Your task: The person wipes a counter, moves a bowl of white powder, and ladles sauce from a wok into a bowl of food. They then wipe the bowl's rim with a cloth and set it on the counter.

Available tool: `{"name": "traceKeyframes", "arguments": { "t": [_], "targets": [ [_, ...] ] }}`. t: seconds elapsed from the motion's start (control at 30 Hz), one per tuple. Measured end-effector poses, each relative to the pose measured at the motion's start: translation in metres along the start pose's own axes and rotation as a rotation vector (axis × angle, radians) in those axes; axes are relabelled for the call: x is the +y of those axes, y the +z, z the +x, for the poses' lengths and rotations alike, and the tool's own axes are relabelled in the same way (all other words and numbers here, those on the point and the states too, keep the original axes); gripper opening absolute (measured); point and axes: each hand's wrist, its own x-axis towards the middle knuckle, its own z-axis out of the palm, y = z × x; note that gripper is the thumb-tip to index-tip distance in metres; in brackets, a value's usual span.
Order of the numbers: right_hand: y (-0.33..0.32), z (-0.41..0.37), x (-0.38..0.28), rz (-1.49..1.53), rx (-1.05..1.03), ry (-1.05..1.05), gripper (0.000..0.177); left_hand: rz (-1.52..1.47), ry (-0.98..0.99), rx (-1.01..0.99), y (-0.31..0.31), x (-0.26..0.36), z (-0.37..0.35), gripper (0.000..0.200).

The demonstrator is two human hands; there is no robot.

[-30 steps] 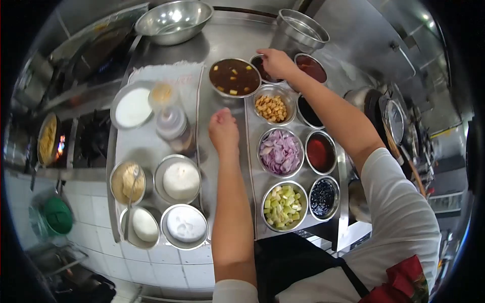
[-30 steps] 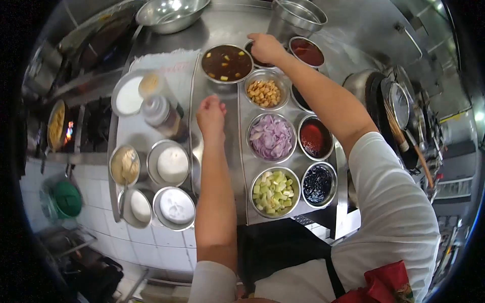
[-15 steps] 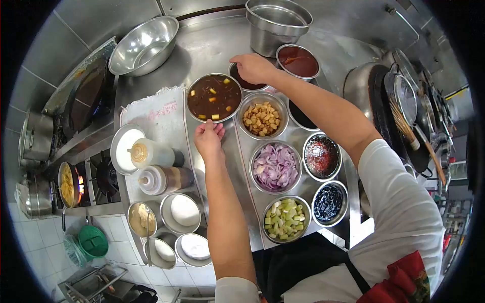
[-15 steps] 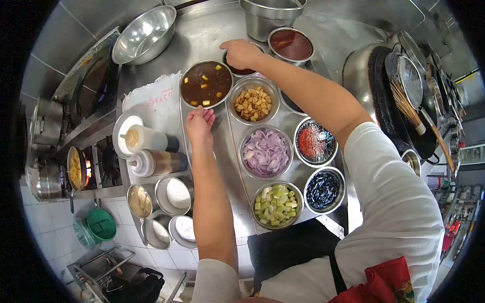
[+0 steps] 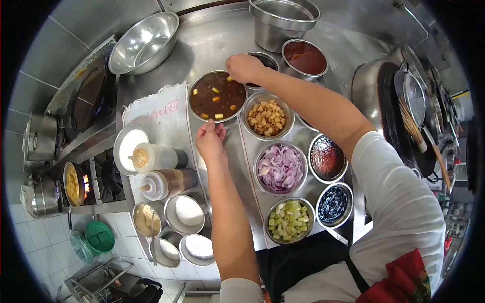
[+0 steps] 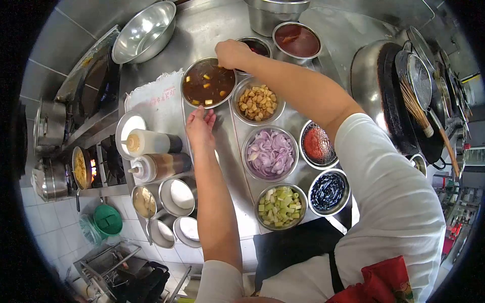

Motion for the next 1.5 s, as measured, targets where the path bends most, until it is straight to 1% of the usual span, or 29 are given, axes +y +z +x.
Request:
{"name": "traceKeyframes", "arguments": {
  "t": [0.1,0.2,0.3,0.4,0.43,0.53,0.63,0.77,0.83,0.93,1.13,1.17,1.23,1.27,1.37,1.4,1.47,1.5],
  "targets": [
    [0.023,0.03,0.026,-0.008,0.077,-0.121,0.019,-0.002,0.023,-0.004,-0.002,0.0,0.004,0.013],
    [0.029,0.042,0.039,-0.05,0.025,-0.218,0.015,0.016,0.055,-0.028,-0.002,0.003,0.011,0.011],
    [0.032,0.036,0.043,0.583,-0.084,0.022,0.014,0.079,0.053,-0.046,-0.003,0.011,0.016,0.01],
    [0.027,0.047,0.043,0.433,-0.106,-0.041,0.013,0.115,0.056,-0.064,-0.006,0.024,0.018,0.009],
    [0.023,0.048,0.042,0.559,-0.129,-0.041,0.018,0.118,0.066,-0.062,-0.005,0.03,0.018,0.009],
    [-0.006,0.041,0.024,0.619,-0.169,0.031,0.009,0.091,0.091,-0.059,0.001,0.051,0.014,0.008],
    [-0.01,0.049,0.017,0.678,-0.172,0.08,0.009,0.089,0.108,-0.017,0.003,0.064,0.014,0.01],
    [-0.016,0.049,0.007,0.708,-0.16,0.066,0.009,0.097,0.132,0.015,0.002,0.073,0.01,0.011],
    [-0.011,0.054,0.007,0.77,-0.125,0.045,0.016,0.096,0.147,0.015,-0.002,0.072,0.011,0.011],
    [-0.013,0.049,0.002,0.758,-0.139,0.05,0.015,0.097,0.143,0.009,-0.002,0.075,0.006,0.01],
    [0.01,0.049,0.003,0.712,-0.191,0.066,0.016,0.087,0.105,0.038,-0.013,0.064,-0.002,0.009],
    [0.014,0.047,0.002,0.668,-0.19,0.036,0.018,0.083,0.116,0.035,-0.017,0.059,-0.002,0.009],
    [0.019,0.045,0.001,0.656,-0.235,0.054,0.009,0.078,0.135,0.028,-0.025,0.048,-0.001,0.009],
    [0.021,0.044,0.0,0.651,-0.258,0.062,0.012,0.07,0.128,0.03,-0.028,0.043,-0.002,0.01],
    [0.03,0.043,-0.002,0.639,-0.293,0.076,0.012,0.034,0.121,0.039,-0.035,0.03,-0.005,0.01],
    [0.034,0.044,-0.001,0.597,-0.292,0.047,0.01,0.036,0.116,0.039,-0.038,0.026,-0.006,0.01],
    [0.04,0.046,-0.002,0.514,-0.289,-0.014,0.015,0.039,0.107,0.041,-0.042,0.02,-0.007,0.01],
    [0.041,0.045,-0.002,0.536,-0.295,-0.017,0.014,0.018,0.095,0.052,-0.044,0.017,-0.009,0.01]
  ]
}}
